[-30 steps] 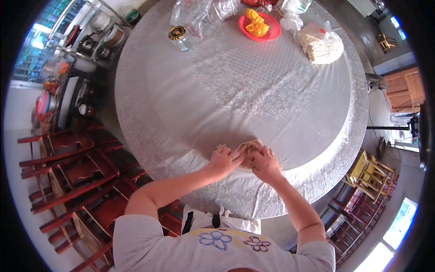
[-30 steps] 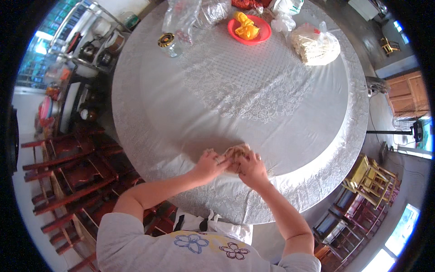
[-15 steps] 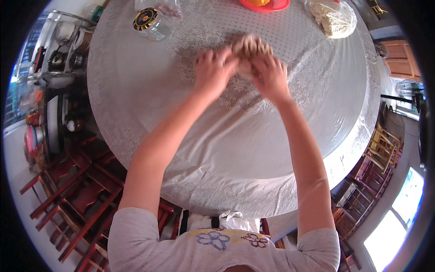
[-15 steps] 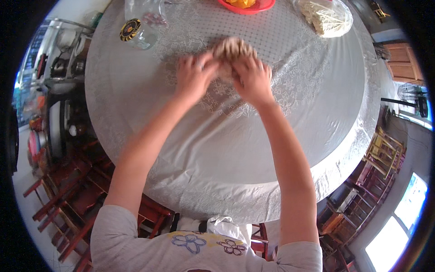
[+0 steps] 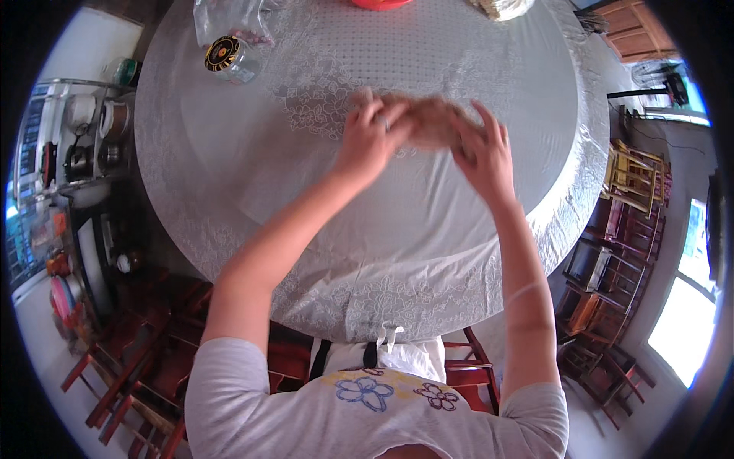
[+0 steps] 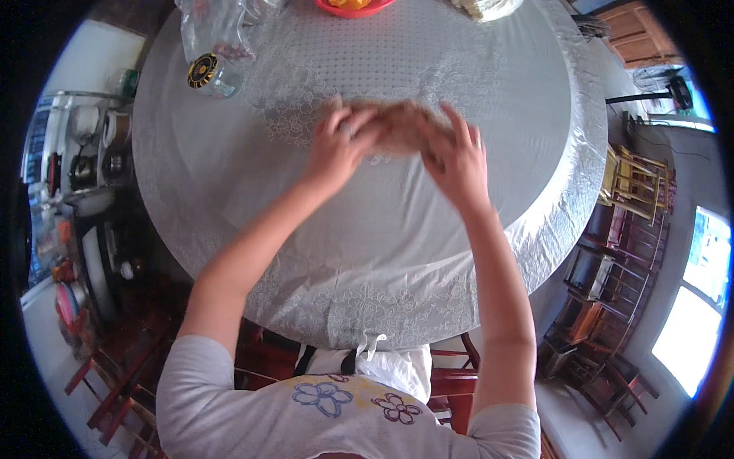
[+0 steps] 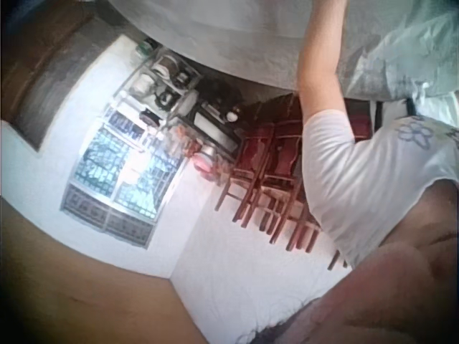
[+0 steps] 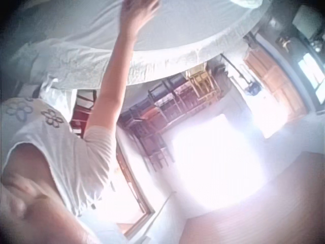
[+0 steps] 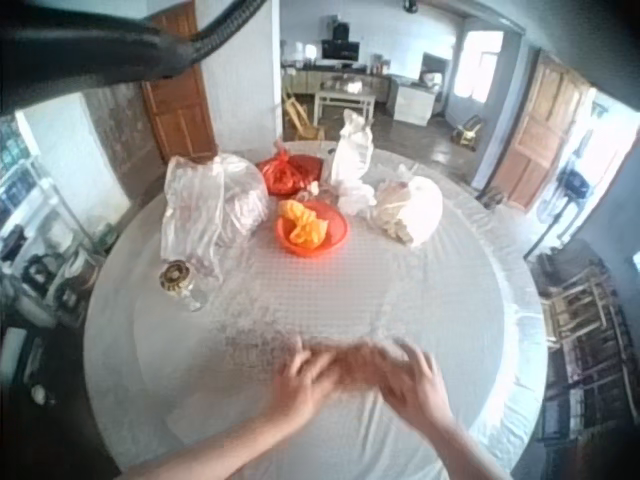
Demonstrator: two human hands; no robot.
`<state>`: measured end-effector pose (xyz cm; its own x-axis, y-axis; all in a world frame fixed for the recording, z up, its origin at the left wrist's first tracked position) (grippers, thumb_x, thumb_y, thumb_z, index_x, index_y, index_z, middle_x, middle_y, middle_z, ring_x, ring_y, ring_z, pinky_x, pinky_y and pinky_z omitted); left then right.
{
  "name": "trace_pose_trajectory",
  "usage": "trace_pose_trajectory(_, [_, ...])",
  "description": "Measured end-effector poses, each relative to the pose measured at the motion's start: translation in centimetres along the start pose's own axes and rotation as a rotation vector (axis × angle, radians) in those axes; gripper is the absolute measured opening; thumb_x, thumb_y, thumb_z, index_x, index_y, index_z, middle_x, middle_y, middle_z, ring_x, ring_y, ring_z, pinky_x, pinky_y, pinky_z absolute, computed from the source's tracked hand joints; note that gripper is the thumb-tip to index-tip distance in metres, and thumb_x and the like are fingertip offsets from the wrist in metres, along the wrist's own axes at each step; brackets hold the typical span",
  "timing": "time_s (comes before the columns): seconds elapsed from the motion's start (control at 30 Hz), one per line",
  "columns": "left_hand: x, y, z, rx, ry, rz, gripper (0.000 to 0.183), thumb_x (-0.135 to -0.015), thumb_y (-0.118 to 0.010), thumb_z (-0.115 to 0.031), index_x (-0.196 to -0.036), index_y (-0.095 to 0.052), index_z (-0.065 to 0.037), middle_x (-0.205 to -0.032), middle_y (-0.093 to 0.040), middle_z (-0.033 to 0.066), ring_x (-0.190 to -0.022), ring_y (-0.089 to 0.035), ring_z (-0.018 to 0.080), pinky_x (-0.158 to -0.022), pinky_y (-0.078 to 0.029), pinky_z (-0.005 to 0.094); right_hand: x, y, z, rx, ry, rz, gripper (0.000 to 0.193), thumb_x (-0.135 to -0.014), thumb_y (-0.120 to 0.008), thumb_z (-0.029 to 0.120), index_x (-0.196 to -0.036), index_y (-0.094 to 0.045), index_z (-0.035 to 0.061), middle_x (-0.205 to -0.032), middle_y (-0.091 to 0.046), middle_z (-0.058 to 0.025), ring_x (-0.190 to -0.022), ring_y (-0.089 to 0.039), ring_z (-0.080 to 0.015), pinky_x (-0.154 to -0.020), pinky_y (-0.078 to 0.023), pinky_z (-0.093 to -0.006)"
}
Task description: The person wipes a round dining table with a cloth, moving aside several plastic bags and a small bowl. They then pick up a red plastic bag, walk to a refrigerator, open it, and place the bag inside. The person returns to the table and continues wiping the surface.
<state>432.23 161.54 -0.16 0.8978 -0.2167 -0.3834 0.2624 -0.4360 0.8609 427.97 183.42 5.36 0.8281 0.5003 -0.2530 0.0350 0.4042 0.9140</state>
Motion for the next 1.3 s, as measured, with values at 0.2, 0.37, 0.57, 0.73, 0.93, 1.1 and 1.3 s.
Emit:
trace_pose_trajectory(0.2, [1.9,-5.3,-4.7,0.037,0.057,0.073,0.018,-0.087,-0.062,-0.021,-0.102,-0.074,-0.019,-0.121,-0.062,0.0024,-0.11,-0.056,0.0299,-0.093,-0.043,0.0478,6.9,-6.2,-4.4,0.083,-0.334,0.114,0.055,-0.075,-0.068,0.009,-0.128,-0.06,0.0184,-0.129,-0.051,-0.0084,-0.117,-0.051,-0.035,-0.091,-0.043,-0.0544])
trace_pose_trajectory(0.37, [14.4,-0.2,-12.0,0.605,0.243,0.65,0.02,-0.091,-0.065,-0.026,-0.096,-0.068,-0.006,-0.101,-0.066,0.0119,-0.099,-0.063,0.0285,-0.089,-0.047,0.0465,25.4,-3.3,3.0,-0.029,-0.265,0.129,0.044,-0.066,-0.074,0.011,-0.109,-0.064,0.0121,-0.109,-0.055,-0.0138,-0.106,-0.055,-0.0361,-0.086,-0.045,-0.0495])
trace_pose_trajectory(0.57, [17.9,5.4,-11.1,0.295,-0.13,0.239,0.021,-0.085,-0.068,-0.02,-0.106,-0.072,-0.017,-0.096,-0.064,0.0037,-0.094,-0.061,0.0257,-0.086,-0.05,0.0416,22.7,3.4,7.9,-0.208,-0.23,0.115,0.029,-0.061,-0.074,0.014,-0.088,-0.065,0.0105,-0.088,-0.057,-0.0079,-0.087,-0.059,-0.0307,-0.076,-0.045,-0.0459])
trace_pose_trajectory(0.73, [10.3,12.6,-1.3,0.062,-0.06,0.042,0.031,-0.086,-0.07,-0.024,-0.117,-0.07,-0.022,-0.114,-0.061,0.0017,-0.11,-0.056,0.0265,-0.093,-0.045,0.0459,9.7,1.0,12.4,-0.164,-0.175,-0.231,0.031,-0.066,-0.074,0.013,-0.095,-0.066,0.0134,-0.085,-0.056,-0.0059,-0.087,-0.057,-0.03,-0.076,-0.043,-0.0449])
trace_pose_trajectory(0.93, [9.8,7.3,11.0,-0.075,-0.017,0.244,0.055,-0.084,-0.072,-0.041,-0.136,-0.058,-0.031,-0.156,-0.035,0.0047,-0.143,-0.031,0.0329,-0.112,-0.027,0.0602,1.8,-9.4,14.7,0.039,-0.155,0.039,0.057,-0.078,-0.074,0.031,-0.133,-0.062,0.0228,-0.152,-0.04,-0.01,-0.14,-0.035,-0.0325,-0.113,-0.029,-0.0554])
trace_pose_trajectory(1.1, [13.2,6.7,14.6,0.181,-0.027,0.207,0.036,-0.083,-0.069,-0.023,-0.119,-0.067,-0.016,-0.138,-0.054,0.0036,-0.13,-0.046,0.0306,-0.107,-0.036,0.0541,2.7,-15.6,19.2,-0.096,-0.292,0.017,0.041,-0.08,-0.07,0.013,-0.122,-0.067,0.015,-0.132,-0.055,-0.0094,-0.127,-0.045,-0.0351,-0.109,-0.032,-0.0528])
trace_pose_trajectory(1.3, [19.1,13.5,18.1,0.315,-0.195,0.232,0.018,-0.083,-0.063,-0.014,-0.099,-0.072,-0.011,-0.106,-0.067,0.0063,-0.101,-0.063,0.0311,-0.09,-0.049,0.0439,5.0,-14.8,29.5,-0.27,-0.203,0.244,0.043,-0.072,-0.067,0.0,-0.113,-0.07,0.0093,-0.104,-0.06,-0.009,-0.104,-0.055,-0.0315,-0.092,-0.045,-0.0425])
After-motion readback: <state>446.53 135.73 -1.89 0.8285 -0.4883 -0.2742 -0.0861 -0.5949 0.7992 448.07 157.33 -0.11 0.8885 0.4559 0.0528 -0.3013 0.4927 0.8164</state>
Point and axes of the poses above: each hand's wrist, its own x-axis away from the middle knuckle, its own y-axis out of the back of the hand, z = x × y, the point moved 2 cm from there along -x, towards the middle knuckle
